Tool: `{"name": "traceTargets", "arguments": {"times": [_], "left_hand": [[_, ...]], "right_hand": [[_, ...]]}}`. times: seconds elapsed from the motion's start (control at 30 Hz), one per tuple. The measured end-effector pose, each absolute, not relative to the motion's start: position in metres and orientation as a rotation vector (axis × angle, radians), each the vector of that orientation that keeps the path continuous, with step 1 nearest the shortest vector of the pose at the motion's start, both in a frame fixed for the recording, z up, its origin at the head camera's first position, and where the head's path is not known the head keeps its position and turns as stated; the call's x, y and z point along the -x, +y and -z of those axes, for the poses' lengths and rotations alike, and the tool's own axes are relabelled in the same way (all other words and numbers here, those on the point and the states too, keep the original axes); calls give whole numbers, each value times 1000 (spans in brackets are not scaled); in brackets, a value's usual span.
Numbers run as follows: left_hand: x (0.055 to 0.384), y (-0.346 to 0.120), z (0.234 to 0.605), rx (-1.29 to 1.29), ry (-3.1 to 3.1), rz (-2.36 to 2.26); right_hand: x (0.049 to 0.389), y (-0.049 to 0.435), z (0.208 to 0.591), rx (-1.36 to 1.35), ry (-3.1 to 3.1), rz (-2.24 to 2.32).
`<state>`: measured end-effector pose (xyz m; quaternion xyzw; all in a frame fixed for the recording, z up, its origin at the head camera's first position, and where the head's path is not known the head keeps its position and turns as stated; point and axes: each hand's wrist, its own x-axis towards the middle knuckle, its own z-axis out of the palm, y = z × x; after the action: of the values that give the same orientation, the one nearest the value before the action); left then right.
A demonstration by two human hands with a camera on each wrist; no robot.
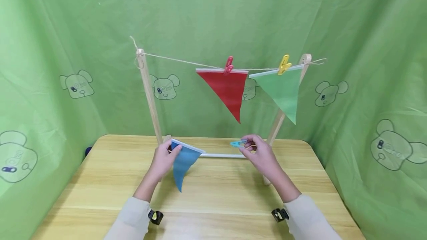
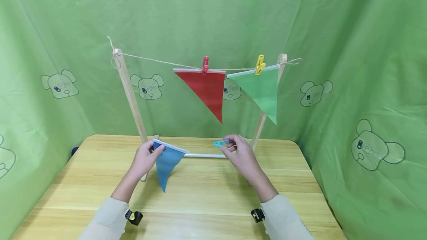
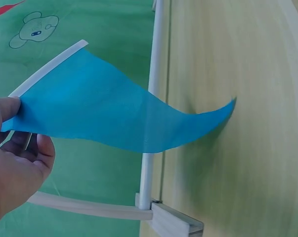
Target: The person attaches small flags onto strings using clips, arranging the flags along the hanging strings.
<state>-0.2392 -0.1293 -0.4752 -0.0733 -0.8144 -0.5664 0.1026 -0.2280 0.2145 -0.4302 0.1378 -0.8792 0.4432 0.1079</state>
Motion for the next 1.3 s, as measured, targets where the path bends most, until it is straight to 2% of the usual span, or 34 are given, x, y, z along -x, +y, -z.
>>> {"name": "traceTargets", "arguments": {"times": [0.93, 1.3], "left_hand": [[239, -138, 437, 208, -2298, 1642], [240, -139, 412, 241, -2235, 1651]], "right_hand": [[230, 207, 392, -469, -2535, -1273], [228, 198, 372, -595, -2440, -1149]]}}
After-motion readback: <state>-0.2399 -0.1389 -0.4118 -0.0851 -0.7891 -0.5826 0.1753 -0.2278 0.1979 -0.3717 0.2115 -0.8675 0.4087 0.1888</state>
